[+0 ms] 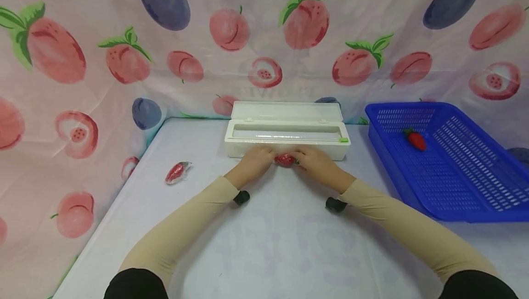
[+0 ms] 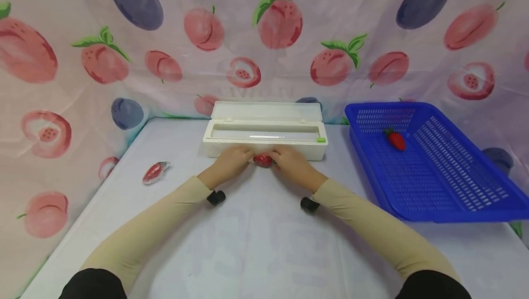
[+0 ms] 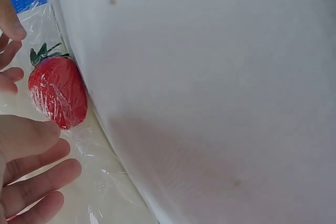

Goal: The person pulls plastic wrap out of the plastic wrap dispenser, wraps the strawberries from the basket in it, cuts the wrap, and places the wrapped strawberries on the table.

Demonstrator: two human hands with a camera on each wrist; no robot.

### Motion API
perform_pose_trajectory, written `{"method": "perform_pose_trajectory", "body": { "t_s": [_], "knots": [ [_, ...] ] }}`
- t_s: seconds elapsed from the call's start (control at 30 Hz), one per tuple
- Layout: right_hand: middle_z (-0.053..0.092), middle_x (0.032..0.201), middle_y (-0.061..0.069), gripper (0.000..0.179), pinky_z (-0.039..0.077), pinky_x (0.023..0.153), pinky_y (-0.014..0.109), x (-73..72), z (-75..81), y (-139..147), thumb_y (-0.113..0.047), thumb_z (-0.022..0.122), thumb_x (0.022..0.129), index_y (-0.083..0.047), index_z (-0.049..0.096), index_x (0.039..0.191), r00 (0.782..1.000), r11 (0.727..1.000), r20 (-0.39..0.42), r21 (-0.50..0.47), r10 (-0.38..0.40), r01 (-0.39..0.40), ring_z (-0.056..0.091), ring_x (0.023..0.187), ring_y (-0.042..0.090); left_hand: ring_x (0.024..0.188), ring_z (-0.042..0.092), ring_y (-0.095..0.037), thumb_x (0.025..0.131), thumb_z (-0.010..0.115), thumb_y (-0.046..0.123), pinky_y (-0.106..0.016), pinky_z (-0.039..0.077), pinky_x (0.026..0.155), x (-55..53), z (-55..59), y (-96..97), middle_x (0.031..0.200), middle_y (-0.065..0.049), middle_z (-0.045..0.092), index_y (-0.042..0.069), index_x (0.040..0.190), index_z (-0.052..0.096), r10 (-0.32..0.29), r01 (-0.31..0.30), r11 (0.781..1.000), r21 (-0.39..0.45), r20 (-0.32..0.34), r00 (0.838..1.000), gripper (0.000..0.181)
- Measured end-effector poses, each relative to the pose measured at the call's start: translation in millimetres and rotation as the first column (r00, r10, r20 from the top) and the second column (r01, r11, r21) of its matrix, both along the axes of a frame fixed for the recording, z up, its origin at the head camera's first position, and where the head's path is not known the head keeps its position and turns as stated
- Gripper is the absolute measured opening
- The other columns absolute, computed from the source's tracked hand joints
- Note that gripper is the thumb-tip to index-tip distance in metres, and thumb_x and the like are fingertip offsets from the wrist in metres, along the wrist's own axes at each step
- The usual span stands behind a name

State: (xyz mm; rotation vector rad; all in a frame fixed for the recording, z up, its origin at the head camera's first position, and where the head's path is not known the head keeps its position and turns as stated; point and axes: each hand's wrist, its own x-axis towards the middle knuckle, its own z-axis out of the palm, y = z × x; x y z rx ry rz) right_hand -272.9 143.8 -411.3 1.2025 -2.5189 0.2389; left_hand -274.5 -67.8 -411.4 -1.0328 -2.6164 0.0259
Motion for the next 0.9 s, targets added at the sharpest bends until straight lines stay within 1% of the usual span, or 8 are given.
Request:
{"method": "perform_pose_trajectory", "body": {
  "t_s": [0.2,0.27,0.37,0.53,0.67,0.77,0.8,0.9],
  "knots": [
    [0.065,0.109,0.013,0.043,0.053,0.088,0.037,0.7,6.6,9,-0.011,0.079,0.072,-0.001,0.064,0.112,1.0,0.999,-0.022,-0.032,-0.013,0.012,0.064,0.101,0.027,0.093,0.065,-0.023,0.084,0.062,0.003,-0.035,0.053,0.079,1.4,0.4,0.3,0.099,-0.006,0.069,0.009,0.109,0.064,-0.005,0.005,1.0,0.012,-0.038,0.999,0.026],
    [0.066,0.106,0.013,0.042,0.053,0.086,0.038,1.0,10.5,14,-0.014,0.079,0.073,-0.001,0.064,0.11,0.999,0.998,0.003,-0.056,-0.036,0.036,0.064,0.099,0.027,0.091,0.066,-0.022,0.084,0.063,0.004,-0.034,0.053,0.077,2.1,1.1,1.2,0.097,-0.006,0.069,0.009,0.106,0.064,-0.002,0.002,1.0,0.007,-0.046,0.999,0.022],
    [0.066,0.102,0.012,0.042,0.053,0.083,0.04,-0.2,19.6,27,-0.018,0.079,0.073,-0.002,0.065,0.109,0.992,0.986,0.078,-0.128,-0.102,0.111,0.063,0.096,0.026,0.085,0.066,-0.021,0.085,0.062,0.005,-0.033,0.053,0.073,3.9,4.0,2.8,0.091,-0.005,0.069,0.008,0.1,0.065,0.005,-0.005,1.0,-0.001,-0.048,0.999,0.016],
    [0.066,0.098,0.018,0.038,0.048,0.087,0.047,-12.5,40.3,53,-0.016,0.079,0.073,0.002,0.066,0.104,0.96,0.94,0.209,-0.247,-0.185,0.235,0.058,0.097,0.033,0.08,0.067,-0.02,0.086,0.062,0.005,-0.032,0.053,0.07,6.6,15.1,10.1,0.088,-0.005,0.069,0.007,0.095,0.065,0.009,-0.009,1.0,-0.005,-0.025,1.0,0.01],
    [0.065,0.105,0.023,0.04,0.045,0.089,0.05,-27.0,57.7,72,-0.014,0.077,0.076,0.005,0.064,0.108,0.916,0.922,0.338,-0.24,-0.214,0.304,0.057,0.103,0.039,0.078,0.067,-0.019,0.088,0.062,0.009,-0.031,0.053,0.066,4.2,25.8,20.1,0.088,-0.004,0.069,0.008,0.095,0.066,-0.004,0.003,1.0,-0.016,-0.046,0.999,0.009],
    [0.063,0.111,0.024,0.042,0.044,0.091,0.052,-34.4,67.9,84,-0.015,0.076,0.077,0.005,0.062,0.112,0.888,0.927,0.402,-0.195,-0.222,0.32,0.055,0.108,0.041,0.077,0.066,-0.019,0.089,0.062,0.013,-0.029,0.051,0.064,0.3,31.9,30.0,0.087,-0.003,0.069,0.009,0.094,0.067,-0.023,0.021,0.999,-0.027,-0.072,0.997,0.009],
    [0.064,0.112,0.023,0.043,0.043,0.092,0.052,-36.5,69.7,87,-0.016,0.076,0.077,0.005,0.063,0.112,0.883,0.931,0.413,-0.18,-0.223,0.319,0.055,0.109,0.041,0.076,0.065,-0.019,0.088,0.062,0.014,-0.029,0.051,0.063,-1.2,33.6,33.7,0.086,-0.003,0.069,0.009,0.093,0.067,-0.029,0.027,0.999,-0.028,-0.079,0.996,0.009],
    [0.062,0.115,0.024,0.044,0.04,0.097,0.054,-42.5,69.4,93,-0.016,0.077,0.075,0.004,0.063,0.112,0.864,0.942,0.46,-0.149,-0.204,0.301,0.053,0.114,0.041,0.074,0.064,-0.019,0.088,0.062,0.016,-0.029,0.05,0.062,-5.1,38.9,45.3,0.085,-0.002,0.068,0.01,0.091,0.066,-0.043,0.041,0.999,-0.024,-0.089,0.995,0.009]
  ]
}}
